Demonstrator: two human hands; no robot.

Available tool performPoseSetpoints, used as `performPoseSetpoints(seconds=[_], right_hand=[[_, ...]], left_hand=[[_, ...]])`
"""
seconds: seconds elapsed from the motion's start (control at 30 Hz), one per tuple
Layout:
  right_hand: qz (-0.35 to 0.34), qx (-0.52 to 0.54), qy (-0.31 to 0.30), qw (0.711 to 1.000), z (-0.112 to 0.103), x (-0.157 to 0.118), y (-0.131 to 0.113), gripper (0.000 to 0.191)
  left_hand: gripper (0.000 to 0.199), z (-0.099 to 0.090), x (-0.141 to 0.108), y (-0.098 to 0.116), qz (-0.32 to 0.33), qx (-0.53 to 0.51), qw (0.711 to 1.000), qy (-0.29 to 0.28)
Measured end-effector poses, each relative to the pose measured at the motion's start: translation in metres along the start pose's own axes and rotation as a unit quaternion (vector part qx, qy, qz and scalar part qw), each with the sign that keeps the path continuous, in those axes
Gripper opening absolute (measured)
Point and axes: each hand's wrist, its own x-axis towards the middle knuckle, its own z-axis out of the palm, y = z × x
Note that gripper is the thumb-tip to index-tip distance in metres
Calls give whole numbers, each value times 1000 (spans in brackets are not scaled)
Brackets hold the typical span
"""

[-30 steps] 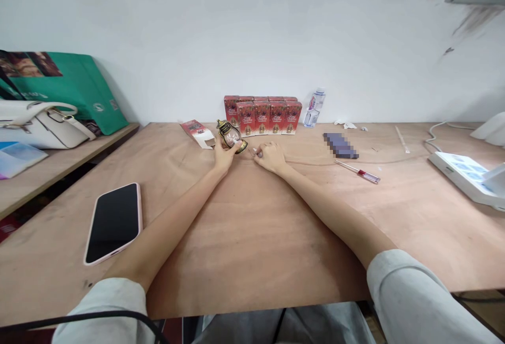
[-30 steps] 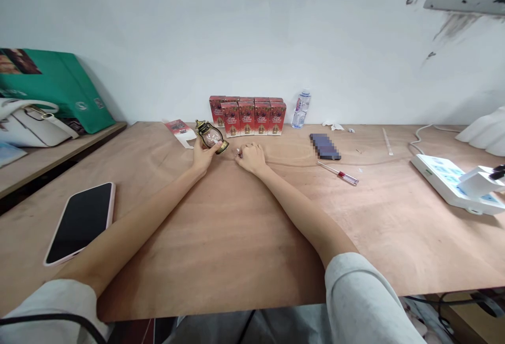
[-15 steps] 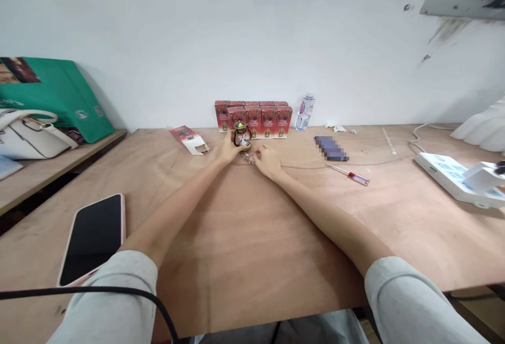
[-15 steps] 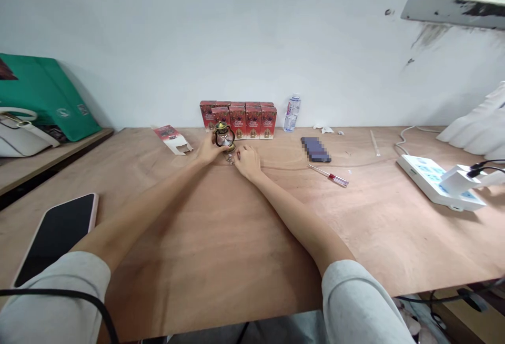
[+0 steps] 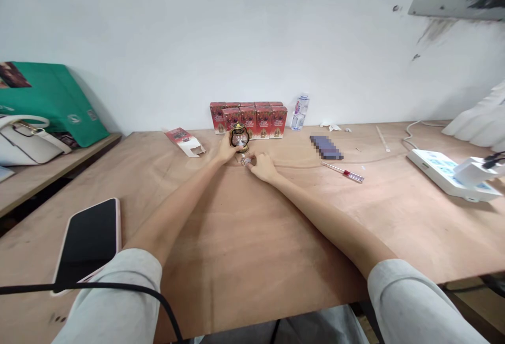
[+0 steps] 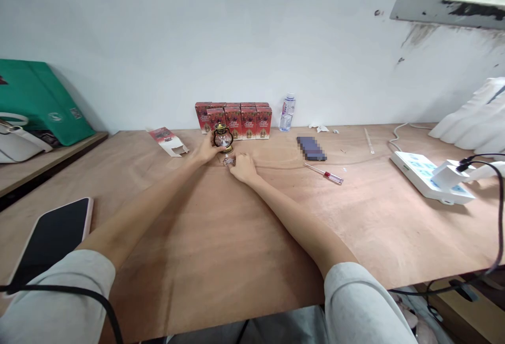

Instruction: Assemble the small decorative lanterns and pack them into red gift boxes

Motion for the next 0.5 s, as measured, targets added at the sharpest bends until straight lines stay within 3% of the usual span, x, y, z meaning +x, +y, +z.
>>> performPoseSetpoints(seconds=[0.27, 0.5], right_hand=[[-4, -17, -3, 1000, -1, -4, -6, 28], [2, -18, -10, 1000, -2, -4, -8, 33]], left_hand=[[62, -1, 3, -4, 23, 34, 999, -4], [56, -5, -14, 10, -19, 10, 999, -48]])
